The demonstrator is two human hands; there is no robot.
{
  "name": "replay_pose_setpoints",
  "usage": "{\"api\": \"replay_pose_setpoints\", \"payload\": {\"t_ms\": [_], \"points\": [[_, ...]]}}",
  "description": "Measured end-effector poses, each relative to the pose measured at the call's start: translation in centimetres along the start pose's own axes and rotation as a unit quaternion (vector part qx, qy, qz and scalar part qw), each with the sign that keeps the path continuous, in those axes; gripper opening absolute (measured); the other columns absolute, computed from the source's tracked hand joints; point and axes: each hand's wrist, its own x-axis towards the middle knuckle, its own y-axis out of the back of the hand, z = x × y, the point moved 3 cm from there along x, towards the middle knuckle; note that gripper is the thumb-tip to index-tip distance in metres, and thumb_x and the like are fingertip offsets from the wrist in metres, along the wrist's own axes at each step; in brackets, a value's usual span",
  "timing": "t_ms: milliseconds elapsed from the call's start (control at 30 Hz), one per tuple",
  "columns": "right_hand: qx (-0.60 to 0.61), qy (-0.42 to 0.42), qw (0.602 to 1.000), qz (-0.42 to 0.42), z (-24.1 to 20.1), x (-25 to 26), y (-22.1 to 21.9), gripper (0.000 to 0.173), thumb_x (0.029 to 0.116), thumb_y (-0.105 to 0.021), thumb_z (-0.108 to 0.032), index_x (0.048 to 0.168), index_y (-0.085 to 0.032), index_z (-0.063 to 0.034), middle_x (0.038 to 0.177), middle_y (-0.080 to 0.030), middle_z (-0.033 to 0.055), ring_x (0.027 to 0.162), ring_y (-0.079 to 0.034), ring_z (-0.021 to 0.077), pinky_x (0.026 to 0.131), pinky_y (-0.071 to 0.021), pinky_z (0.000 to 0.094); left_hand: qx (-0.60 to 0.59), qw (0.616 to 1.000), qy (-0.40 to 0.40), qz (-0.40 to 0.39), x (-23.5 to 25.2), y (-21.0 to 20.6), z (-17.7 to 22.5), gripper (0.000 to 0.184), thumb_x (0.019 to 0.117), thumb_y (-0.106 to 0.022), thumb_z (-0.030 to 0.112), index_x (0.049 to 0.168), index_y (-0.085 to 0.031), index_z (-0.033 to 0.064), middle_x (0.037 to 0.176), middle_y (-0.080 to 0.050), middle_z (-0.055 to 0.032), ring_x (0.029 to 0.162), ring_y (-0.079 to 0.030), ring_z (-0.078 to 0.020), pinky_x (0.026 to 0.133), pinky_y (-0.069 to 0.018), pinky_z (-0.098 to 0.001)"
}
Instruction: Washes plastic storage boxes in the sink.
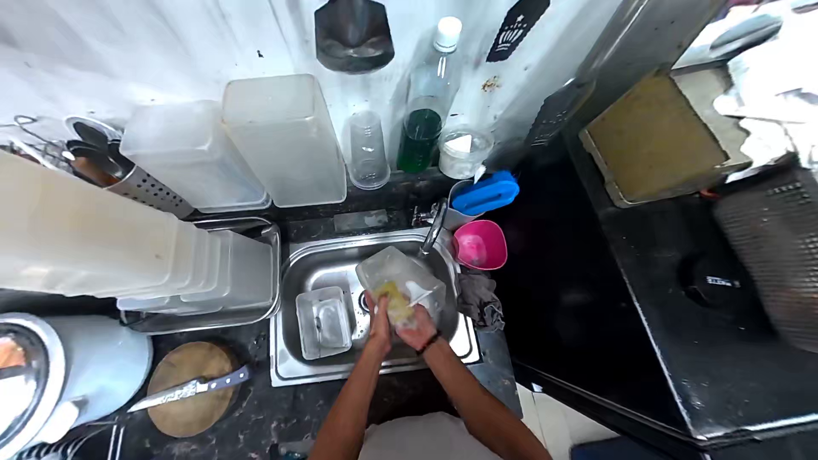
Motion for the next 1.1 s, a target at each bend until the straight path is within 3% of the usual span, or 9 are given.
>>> {"api": "replay_pose_setpoints", "payload": {"t_ms": [67,167,267,333,433,600,767,967,1100], "points": [[-0.064,-0.017,0.998,0.005,-1.5,-3.7,1.5,0.035,0.1099,-0.034,-0.024,0.125,-0.057,-0.0021,0.102,-0.07,0.0126,0.089,-0.07,0.0195,0.077,-0.0605,0.0352,0.035,0.999,0.039,-0.015,1.9,0.7,-0.4,0.078,0.1023,-0.047,0.055,0.165,-0.007,0.0301,0.152,-0.047,-0.0195,0.125,-0.058,-0.0356,0.092,-0.0538,-0.0577],[-0.246,0.039,0.968,0.037,-4.6,-8.3,2.9,0.027,0.1071,-0.043,-0.015,0.125,-0.058,-0.0011,0.101,-0.07,0.0103,0.086,-0.069,0.0155,0.074,-0.0596,0.0335,0.161,0.98,-0.028,-0.112,5.1,2.7,-0.6,0.085,0.0986,-0.057,0.043,0.166,-0.009,0.0244,0.169,-0.021,-0.0129,0.149,-0.035,-0.0316,0.112,-0.0404,-0.0579],[-0.425,0.18,0.887,0.014,-7.5,-7.4,3.5,0.037,0.1011,-0.05,-0.007,0.136,-0.057,0.0035,0.126,-0.066,0.0136,0.109,-0.065,0.0142,0.094,-0.0554,0.0331,0.28,0.94,-0.128,-0.145,7.4,4.4,0.4,0.094,0.0876,-0.077,0.027,0.164,-0.023,0.0151,0.164,-0.032,-0.0181,0.15,-0.036,-0.0293,0.122,-0.034,-0.0482],[-0.545,0.237,0.804,-0.021,-8.9,-3.9,3.4,0.053,0.0962,-0.056,-0.003,0.149,-0.048,0.0021,0.15,-0.051,0.0205,0.135,-0.053,0.0227,0.112,-0.0463,0.0373,0.286,0.945,-0.125,-0.094,8.2,5.2,0.5,0.089,0.0853,-0.08,0.026,0.159,-0.034,0.0102,0.155,-0.045,-0.0213,0.143,-0.045,-0.0306,0.118,-0.0389,-0.0464],[-0.687,0.283,0.669,0.016,-9.5,2.8,2.9,0.073,0.0861,-0.07,-0.001,0.153,-0.04,0.0018,0.156,-0.039,0.0287,0.146,-0.039,0.0381,0.12,-0.0363,0.0454,0.268,0.956,-0.059,0.101,7.5,6.4,-0.8,0.095,0.0817,-0.086,0.037,0.154,-0.037,-0.0016,0.148,-0.049,-0.0286,0.139,-0.049,-0.0384,0.115,-0.0411,-0.0519],[-0.84,0.251,0.477,0.053,-4.3,7.7,2.9,0.066,0.0982,-0.061,-0.023,0.156,-0.04,0.0001,0.165,-0.022,0.0317,0.154,-0.018,0.048,0.126,-0.0201,0.0572,-0.176,0.96,0.181,0.119,3.2,4.6,-3.5,0.056,0.1088,-0.034,0.047,0.149,-0.04,0.0082,0.142,-0.053,-0.0222,0.122,-0.056,-0.036,0.094,-0.0493,-0.0594],[-0.906,0.203,0.317,-0.192,1.2,4.6,4.7,0.049,0.1,-0.055,-0.016,0.148,-0.055,-0.01,0.163,-0.038,0.0191,0.153,-0.03,0.0364,0.125,-0.0249,0.0546,-0.382,0.906,0.143,0.112,4.4,5.4,-3.9,0.029,0.1072,-0.032,0.02,0.12,-0.051,0.0014,0.096,-0.062,-0.0142,0.075,-0.06,-0.021,0.064,-0.0532,-0.0379],[-0.853,0.293,0.431,0.028,-7.6,10.7,-0.3,0.054,0.0967,-0.059,-0.012,0.149,-0.052,-0.0036,0.161,-0.035,0.0268,0.151,-0.028,0.0464,0.123,-0.0247,0.0582,-0.415,0.898,0.132,0.064,2.7,2.3,-2.4,0.036,0.112,-0.026,0.017,0.139,-0.039,-0.0014,0.133,-0.062,-0.0202,0.107,-0.068,-0.0223,0.087,-0.0559,-0.0333],[-0.837,0.313,0.439,-0.093,-3.9,4.9,-2.2,0.042,0.0949,-0.064,-0.015,0.135,-0.065,-0.0013,0.15,-0.05,0.0273,0.145,-0.038,0.0489,0.119,-0.0326,0.0595,-0.324,0.944,0.031,0.054,0.3,0.3,-0.7,0.049,0.1108,-0.034,0.01,0.156,-0.015,0.0113,0.132,-0.058,-0.0205,0.107,-0.066,-0.0263,0.089,-0.0561,-0.0424]]}}
